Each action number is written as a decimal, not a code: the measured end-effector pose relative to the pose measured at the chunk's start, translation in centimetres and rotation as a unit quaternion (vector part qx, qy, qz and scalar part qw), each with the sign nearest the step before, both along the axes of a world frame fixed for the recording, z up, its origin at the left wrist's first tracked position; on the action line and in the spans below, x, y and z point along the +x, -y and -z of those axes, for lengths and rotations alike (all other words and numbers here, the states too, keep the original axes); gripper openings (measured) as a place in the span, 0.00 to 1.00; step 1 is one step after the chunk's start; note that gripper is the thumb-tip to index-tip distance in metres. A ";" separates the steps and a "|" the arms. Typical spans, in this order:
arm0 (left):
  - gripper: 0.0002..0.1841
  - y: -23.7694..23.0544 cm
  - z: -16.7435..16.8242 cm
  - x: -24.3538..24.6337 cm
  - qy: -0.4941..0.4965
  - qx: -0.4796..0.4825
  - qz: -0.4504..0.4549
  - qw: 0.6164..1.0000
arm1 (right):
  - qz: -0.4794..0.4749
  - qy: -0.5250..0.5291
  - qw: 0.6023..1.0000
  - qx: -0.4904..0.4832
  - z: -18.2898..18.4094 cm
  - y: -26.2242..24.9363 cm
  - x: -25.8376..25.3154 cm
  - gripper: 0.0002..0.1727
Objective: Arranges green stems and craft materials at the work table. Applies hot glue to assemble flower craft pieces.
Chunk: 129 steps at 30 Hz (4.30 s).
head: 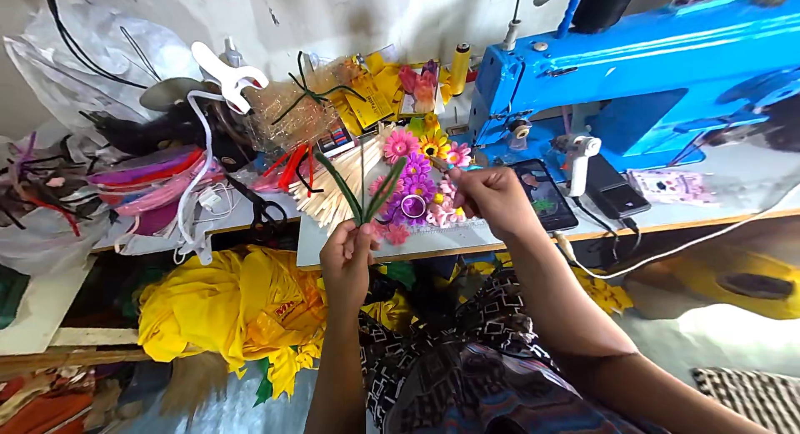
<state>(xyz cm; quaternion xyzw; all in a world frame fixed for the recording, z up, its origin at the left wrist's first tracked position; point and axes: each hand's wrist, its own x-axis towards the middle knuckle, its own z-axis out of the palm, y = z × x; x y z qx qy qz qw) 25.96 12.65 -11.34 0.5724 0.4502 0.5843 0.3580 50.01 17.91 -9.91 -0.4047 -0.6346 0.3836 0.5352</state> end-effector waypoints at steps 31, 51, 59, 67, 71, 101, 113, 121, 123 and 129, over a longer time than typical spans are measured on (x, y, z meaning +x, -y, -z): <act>0.06 3.9 4.3 4.8 0.097 -0.078 0.079 0.989 | -0.251 -0.200 0.942 0.097 4.6 -0.3 0.2 0.09; 0.11 1.7 1.7 3.6 0.222 -0.194 -0.010 0.956 | 0.254 0.143 0.951 -0.103 0.4 -22.2 -0.4 0.32; 0.16 0.8 1.1 2.7 0.288 -0.216 -0.031 0.932 | 0.273 0.282 0.905 -0.163 1.8 -27.2 -0.2 0.39; 0.13 -0.1 1.0 2.4 0.295 -0.219 -0.018 0.930 | 0.176 0.097 0.978 -0.060 0.5 -24.7 0.0 0.34; 0.15 -0.8 0.9 2.1 0.249 -0.180 0.007 0.952 | -0.004 -0.160 0.975 -0.152 -1.1 -19.4 -0.9 0.24; 0.04 1.7 -0.4 3.8 0.141 -0.069 -0.066 0.985 | -0.254 -0.282 0.896 -0.228 -2.6 -2.4 -4.1 0.15; 0.04 1.3 0.1 4.2 0.156 -0.095 -0.068 0.981 | -0.258 -0.248 0.917 -0.178 -2.2 -2.4 -3.4 0.10; 0.03 0.9 -0.5 4.3 0.182 -0.103 -0.051 0.976 | -0.240 -0.086 0.964 -0.080 -4.2 -2.8 -3.0 0.15; 0.04 0.7 -0.4 4.4 0.177 -0.082 -0.047 0.980 | -0.246 -0.065 0.964 -0.076 -4.6 -2.9 -3.0 0.14; 0.07 1.1 0.4 5.1 0.169 -0.057 -0.041 0.983 | -0.247 -0.032 0.963 -0.104 -4.7 -2.4 -3.2 0.16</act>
